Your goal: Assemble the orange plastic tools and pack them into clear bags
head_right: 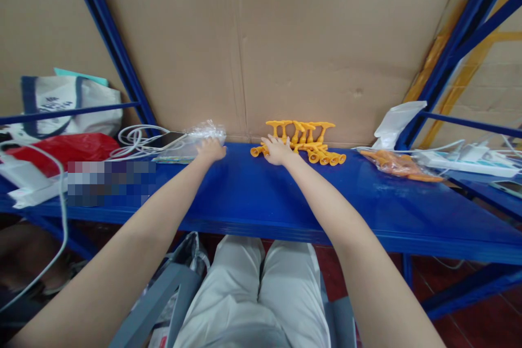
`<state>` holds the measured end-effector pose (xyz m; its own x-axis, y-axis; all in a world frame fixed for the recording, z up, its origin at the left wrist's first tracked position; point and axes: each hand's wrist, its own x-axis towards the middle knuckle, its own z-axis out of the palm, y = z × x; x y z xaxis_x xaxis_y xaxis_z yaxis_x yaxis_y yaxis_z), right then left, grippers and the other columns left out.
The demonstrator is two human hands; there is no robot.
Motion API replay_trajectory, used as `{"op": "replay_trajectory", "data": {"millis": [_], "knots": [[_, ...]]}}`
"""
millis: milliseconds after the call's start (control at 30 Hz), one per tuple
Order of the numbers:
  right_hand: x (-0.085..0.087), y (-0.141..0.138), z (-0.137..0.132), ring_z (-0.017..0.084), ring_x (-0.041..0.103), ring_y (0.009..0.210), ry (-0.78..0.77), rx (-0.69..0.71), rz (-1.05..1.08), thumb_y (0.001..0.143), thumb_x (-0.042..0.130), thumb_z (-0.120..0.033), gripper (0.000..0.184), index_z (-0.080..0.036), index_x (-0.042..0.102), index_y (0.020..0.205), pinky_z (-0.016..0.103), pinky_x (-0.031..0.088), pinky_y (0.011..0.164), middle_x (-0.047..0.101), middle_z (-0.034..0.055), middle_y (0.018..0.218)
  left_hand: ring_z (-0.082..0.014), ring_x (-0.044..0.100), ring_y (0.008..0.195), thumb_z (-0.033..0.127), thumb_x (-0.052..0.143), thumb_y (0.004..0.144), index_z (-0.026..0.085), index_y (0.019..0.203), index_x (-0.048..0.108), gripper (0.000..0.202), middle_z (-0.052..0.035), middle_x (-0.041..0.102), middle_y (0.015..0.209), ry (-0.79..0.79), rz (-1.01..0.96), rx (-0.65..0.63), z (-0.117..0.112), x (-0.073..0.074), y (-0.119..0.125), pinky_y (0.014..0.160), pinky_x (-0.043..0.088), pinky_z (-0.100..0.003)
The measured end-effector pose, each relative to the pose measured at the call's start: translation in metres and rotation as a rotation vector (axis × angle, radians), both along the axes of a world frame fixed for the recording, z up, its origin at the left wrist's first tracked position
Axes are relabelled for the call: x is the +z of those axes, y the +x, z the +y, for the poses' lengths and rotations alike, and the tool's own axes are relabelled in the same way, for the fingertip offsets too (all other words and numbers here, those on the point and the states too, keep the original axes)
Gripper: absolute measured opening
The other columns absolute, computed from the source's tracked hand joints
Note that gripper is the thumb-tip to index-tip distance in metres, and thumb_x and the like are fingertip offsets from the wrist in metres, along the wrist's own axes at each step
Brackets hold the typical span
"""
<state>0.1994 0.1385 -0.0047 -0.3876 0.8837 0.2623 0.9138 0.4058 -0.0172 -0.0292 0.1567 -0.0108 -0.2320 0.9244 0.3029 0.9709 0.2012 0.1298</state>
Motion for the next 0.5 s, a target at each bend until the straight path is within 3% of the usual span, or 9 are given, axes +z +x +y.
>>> {"op": "replay_trajectory", "data": {"millis": [67,133,200,267,400,500], "knots": [[0.001,-0.011,0.001,0.037,0.027,0.151,-0.02,0.013,0.004,0.09,0.054,-0.028,0.073,-0.022,0.03,0.159,0.068,0.016,0.118,0.024,0.0147,0.166,-0.0405,0.026,0.15,0.036,0.045,0.093,0.011,0.151,0.042,0.063,-0.0258,0.037,0.158,-0.045,0.007,0.064,0.003,-0.004,-0.019,0.115,0.029,-0.064],[0.001,-0.024,0.003,0.036,0.025,0.151,-0.038,0.038,0.001,0.092,0.053,-0.029,0.072,-0.023,0.028,0.159,0.068,0.014,0.119,0.023,0.0135,0.167,-0.0392,0.034,0.147,0.042,0.05,0.092,0.014,0.149,0.045,0.064,-0.0256,0.041,0.155,-0.121,-0.013,0.105,0.004,-0.01,-0.035,0.113,0.037,-0.056],[0.001,-0.036,0.005,0.035,0.023,0.152,-0.051,0.06,-0.012,0.093,0.051,-0.03,0.07,-0.025,0.028,0.159,0.068,0.011,0.12,0.021,0.011,0.167,-0.0362,0.051,0.136,0.041,0.05,0.092,0.016,0.145,0.05,0.059,-0.0249,0.055,0.144,-0.177,-0.029,0.044,0.005,-0.015,-0.045,0.106,0.045,-0.05],[-0.001,-0.047,0.007,0.034,0.022,0.153,-0.058,0.073,-0.033,0.094,0.051,-0.03,0.068,-0.028,0.03,0.159,0.068,0.009,0.12,0.02,0.0084,0.168,-0.0332,0.059,0.127,0.035,0.047,0.093,0.015,0.14,0.057,0.051,-0.0231,0.063,0.134,-0.195,-0.013,-0.022,0.004,-0.017,-0.049,0.103,0.048,-0.046],[-0.005,-0.06,0.009,0.033,0.03,0.15,-0.091,0.073,-0.103,0.096,0.051,-0.031,0.053,-0.03,0.048,0.149,0.067,0.013,0.12,0.037,0.0072,0.162,-0.0332,0.061,0.125,0.028,0.046,0.094,0.01,0.133,0.062,0.046,-0.0247,0.064,0.133,-0.217,0.018,0.013,0.0,-0.013,-0.05,0.104,0.049,-0.043],[-0.008,-0.062,0.008,0.032,0.043,0.142,-0.087,0.066,-0.166,0.097,0.048,-0.027,0.04,-0.025,0.063,0.133,0.064,0.018,0.12,0.051,0.0096,0.152,-0.0338,0.06,0.128,0.026,0.049,0.093,0.009,0.135,0.061,0.047,-0.0253,0.061,0.136,-0.217,0.043,0.038,-0.003,-0.008,-0.05,0.105,0.049,-0.042]]}}
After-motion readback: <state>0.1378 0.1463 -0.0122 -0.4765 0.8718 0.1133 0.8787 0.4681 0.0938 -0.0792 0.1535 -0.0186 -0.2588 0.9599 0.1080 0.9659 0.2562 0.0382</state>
